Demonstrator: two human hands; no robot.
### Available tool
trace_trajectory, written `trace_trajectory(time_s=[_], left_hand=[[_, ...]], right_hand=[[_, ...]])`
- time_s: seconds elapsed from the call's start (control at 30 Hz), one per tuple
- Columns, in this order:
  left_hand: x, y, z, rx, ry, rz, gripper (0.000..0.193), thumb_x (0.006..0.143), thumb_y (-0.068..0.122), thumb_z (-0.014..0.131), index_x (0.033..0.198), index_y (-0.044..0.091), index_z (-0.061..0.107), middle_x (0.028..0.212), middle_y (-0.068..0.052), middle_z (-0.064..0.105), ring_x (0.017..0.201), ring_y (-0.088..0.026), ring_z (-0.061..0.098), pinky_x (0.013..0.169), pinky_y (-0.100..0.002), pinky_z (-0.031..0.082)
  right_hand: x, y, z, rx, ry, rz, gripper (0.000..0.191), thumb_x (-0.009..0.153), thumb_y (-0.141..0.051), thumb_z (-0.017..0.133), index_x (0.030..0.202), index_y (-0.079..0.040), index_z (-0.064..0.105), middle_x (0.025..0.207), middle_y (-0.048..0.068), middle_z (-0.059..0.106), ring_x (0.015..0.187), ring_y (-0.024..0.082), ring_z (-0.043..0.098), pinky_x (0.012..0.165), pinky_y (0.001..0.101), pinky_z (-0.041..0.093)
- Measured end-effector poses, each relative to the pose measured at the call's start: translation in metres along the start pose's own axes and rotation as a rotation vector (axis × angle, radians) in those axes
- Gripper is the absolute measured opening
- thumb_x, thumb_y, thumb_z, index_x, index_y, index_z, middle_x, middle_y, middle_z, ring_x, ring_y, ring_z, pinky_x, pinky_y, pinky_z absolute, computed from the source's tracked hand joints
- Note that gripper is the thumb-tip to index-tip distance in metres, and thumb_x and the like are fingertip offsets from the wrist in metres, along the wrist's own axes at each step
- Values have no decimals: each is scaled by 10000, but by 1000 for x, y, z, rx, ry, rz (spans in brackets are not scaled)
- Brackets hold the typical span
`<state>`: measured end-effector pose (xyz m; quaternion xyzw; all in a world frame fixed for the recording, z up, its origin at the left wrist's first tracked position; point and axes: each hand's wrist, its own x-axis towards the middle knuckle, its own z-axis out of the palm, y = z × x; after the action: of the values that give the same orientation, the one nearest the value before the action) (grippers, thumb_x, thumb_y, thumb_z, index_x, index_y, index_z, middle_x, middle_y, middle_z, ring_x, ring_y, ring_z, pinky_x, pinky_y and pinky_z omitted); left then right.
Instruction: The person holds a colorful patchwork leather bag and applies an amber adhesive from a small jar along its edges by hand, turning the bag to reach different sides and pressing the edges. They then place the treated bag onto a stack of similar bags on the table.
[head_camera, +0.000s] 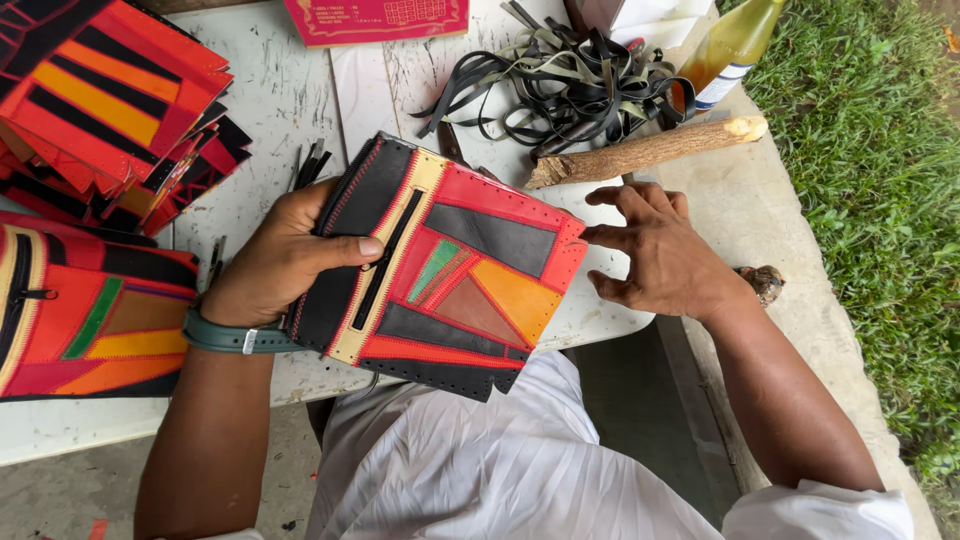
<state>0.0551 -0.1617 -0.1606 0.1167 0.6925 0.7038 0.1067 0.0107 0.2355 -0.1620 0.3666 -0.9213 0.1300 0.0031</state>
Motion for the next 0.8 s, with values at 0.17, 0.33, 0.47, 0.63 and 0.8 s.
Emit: trace_trajectory(time_s=[0.17, 0.33, 0.47, 0.63, 0.8], left_hand=[[6, 11, 10, 90, -77, 27, 428, 886, 45, 722, 1307, 15, 646, 1137, -2, 722, 1012, -71, 647, 914, -282, 537], [20, 16, 32, 29, -231, 17, 404, 936, 52, 711, 1331, 1, 642, 1071, -14, 722, 910, -69, 639, 821, -268, 569], [25, 18, 44, 2, -276, 47, 465, 920, 52, 702, 1372, 10, 603, 1137, -5, 729, 983, -47, 652, 894, -257, 578], [27, 19, 47, 5, -287, 54, 475, 926, 57, 712, 1385, 16, 595, 1133, -17, 724, 963, -53, 651, 866, -266, 590], [25, 16, 44, -8, -258, 60, 471, 934, 52, 713, 1388, 6, 598, 1142, -31, 721, 969, -59, 654, 869, -268, 591]], right_hand=[[-1, 0, -42, 280, 220, -13, 370, 723, -194, 706, 1087, -172, 767, 1421, 75, 552, 1371, 258, 469, 1185, 446, 295], [26, -24, -74, 519, 280, -340, 509, 770, -218, 609, 1270, -161, 683, 1491, 160, 416, 1414, 312, 382, 1175, 442, 291], [48, -42, -81, 347, 272, -420, 518, 811, -237, 663, 1322, -167, 704, 1577, 162, 425, 1504, 334, 414, 1267, 470, 315], [55, -54, -85, 161, 340, -379, 539, 761, -261, 711, 1295, -185, 721, 1528, 174, 444, 1393, 366, 429, 1187, 487, 302], [52, -55, -87, 20, 369, -425, 466, 759, -246, 700, 1220, -198, 752, 1478, 159, 504, 1400, 384, 444, 1190, 512, 305]])
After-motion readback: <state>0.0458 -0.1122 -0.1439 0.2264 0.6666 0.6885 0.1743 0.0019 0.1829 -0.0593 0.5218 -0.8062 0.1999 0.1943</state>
